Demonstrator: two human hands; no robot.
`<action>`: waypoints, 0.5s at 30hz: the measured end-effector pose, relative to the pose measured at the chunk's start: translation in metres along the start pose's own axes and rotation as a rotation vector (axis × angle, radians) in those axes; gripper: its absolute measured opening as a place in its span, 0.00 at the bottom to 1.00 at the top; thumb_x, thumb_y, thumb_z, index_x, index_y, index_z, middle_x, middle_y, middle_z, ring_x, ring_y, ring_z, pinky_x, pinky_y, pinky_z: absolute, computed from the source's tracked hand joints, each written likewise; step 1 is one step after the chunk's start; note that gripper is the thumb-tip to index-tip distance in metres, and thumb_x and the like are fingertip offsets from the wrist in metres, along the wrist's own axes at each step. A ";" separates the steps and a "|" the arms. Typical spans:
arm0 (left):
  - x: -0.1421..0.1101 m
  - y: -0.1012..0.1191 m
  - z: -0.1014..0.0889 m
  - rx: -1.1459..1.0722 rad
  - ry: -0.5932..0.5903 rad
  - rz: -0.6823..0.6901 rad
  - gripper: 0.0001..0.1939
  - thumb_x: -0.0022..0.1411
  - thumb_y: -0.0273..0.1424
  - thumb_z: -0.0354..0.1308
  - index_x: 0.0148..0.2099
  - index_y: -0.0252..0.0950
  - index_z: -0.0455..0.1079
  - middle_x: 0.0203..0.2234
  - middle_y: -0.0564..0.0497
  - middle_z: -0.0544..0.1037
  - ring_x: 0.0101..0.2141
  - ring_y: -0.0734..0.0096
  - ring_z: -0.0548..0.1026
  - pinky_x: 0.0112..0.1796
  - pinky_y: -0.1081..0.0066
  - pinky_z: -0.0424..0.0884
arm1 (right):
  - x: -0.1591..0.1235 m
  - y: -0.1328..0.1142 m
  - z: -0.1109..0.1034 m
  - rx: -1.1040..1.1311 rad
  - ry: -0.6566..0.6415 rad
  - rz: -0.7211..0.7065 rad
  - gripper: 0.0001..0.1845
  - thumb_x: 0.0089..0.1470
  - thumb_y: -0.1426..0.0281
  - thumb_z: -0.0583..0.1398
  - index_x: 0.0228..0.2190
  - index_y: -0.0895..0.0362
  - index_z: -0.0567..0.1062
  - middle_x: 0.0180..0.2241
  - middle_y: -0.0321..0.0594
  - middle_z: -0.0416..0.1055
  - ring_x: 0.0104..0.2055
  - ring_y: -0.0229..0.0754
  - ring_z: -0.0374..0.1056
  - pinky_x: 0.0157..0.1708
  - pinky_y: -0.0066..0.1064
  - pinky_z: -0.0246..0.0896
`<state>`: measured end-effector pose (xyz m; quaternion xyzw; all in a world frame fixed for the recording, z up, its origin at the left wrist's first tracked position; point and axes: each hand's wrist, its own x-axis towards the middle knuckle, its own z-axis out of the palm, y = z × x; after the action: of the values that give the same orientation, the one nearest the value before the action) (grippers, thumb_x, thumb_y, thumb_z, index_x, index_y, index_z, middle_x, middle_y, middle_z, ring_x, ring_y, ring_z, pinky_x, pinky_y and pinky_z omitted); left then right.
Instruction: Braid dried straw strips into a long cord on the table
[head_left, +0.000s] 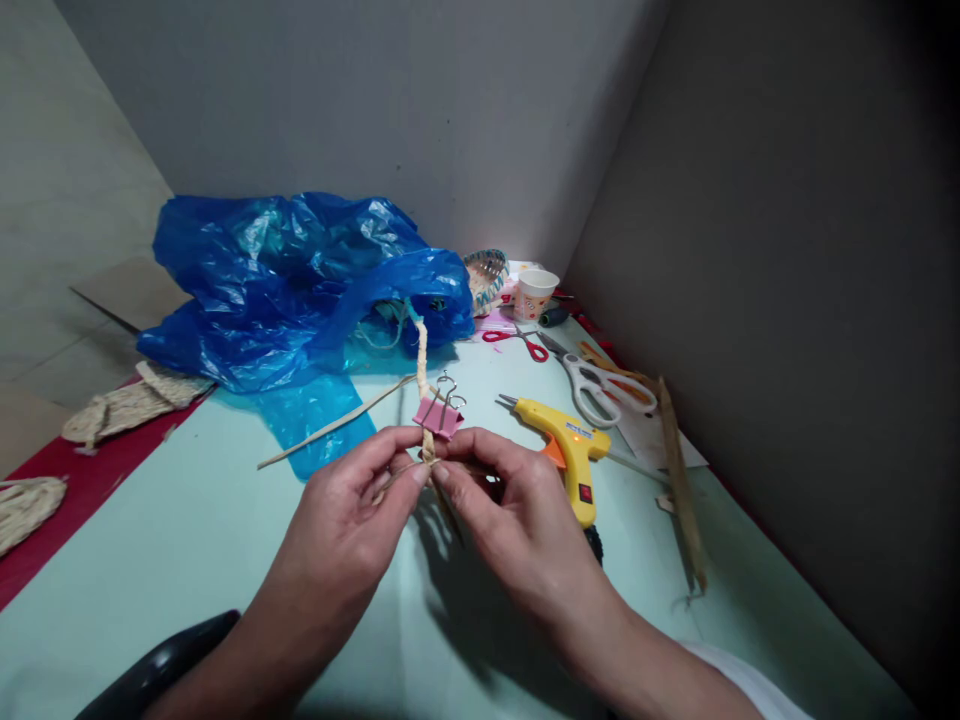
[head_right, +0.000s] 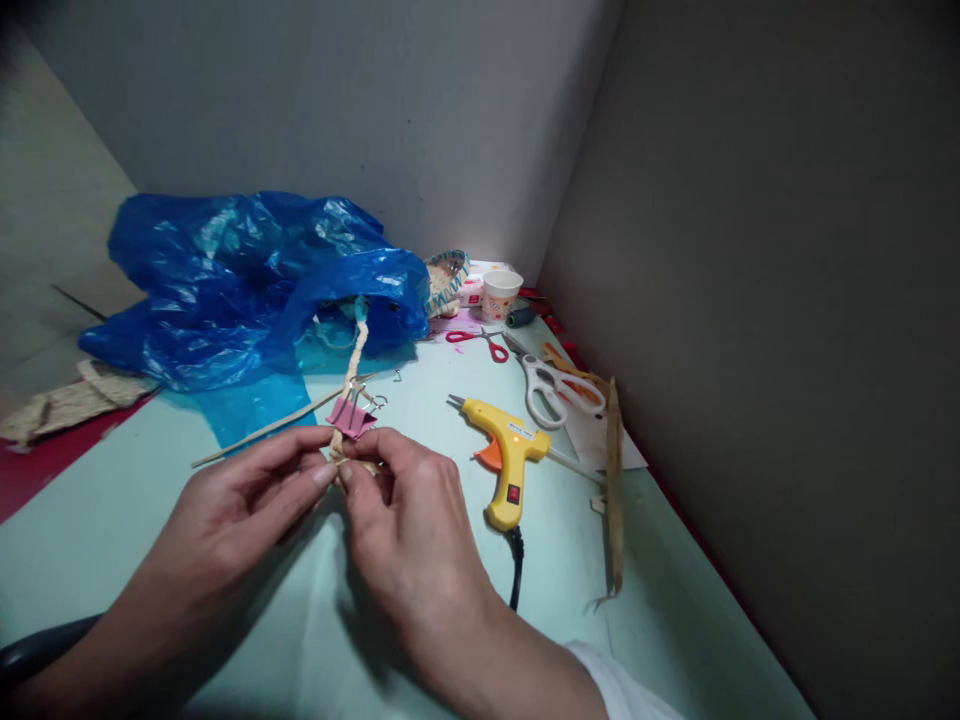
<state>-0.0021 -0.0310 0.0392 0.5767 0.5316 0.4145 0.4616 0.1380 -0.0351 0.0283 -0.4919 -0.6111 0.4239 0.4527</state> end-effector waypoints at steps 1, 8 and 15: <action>0.001 0.000 0.001 0.001 0.009 -0.001 0.15 0.56 0.37 0.59 0.45 0.36 0.72 0.35 0.50 0.79 0.36 0.68 0.75 0.35 0.76 0.71 | -0.001 0.001 0.001 -0.021 0.001 -0.028 0.08 0.57 0.72 0.57 0.38 0.56 0.75 0.34 0.36 0.75 0.35 0.38 0.69 0.36 0.28 0.62; 0.002 0.003 0.003 -0.012 0.061 -0.032 0.09 0.55 0.34 0.59 0.37 0.36 0.72 0.31 0.51 0.80 0.33 0.72 0.77 0.35 0.78 0.71 | -0.011 -0.004 0.006 -0.158 0.021 -0.078 0.08 0.59 0.75 0.53 0.40 0.55 0.69 0.37 0.37 0.74 0.38 0.40 0.69 0.38 0.30 0.60; 0.002 0.004 0.002 0.019 0.083 -0.042 0.07 0.54 0.34 0.59 0.31 0.36 0.70 0.28 0.52 0.78 0.29 0.73 0.75 0.30 0.78 0.69 | -0.014 -0.006 0.009 -0.196 -0.030 -0.026 0.02 0.60 0.73 0.51 0.36 0.55 0.63 0.29 0.33 0.72 0.27 0.37 0.64 0.28 0.28 0.53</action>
<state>0.0012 -0.0296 0.0430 0.5521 0.5662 0.4232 0.4422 0.1292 -0.0509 0.0300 -0.5195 -0.6627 0.3637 0.3984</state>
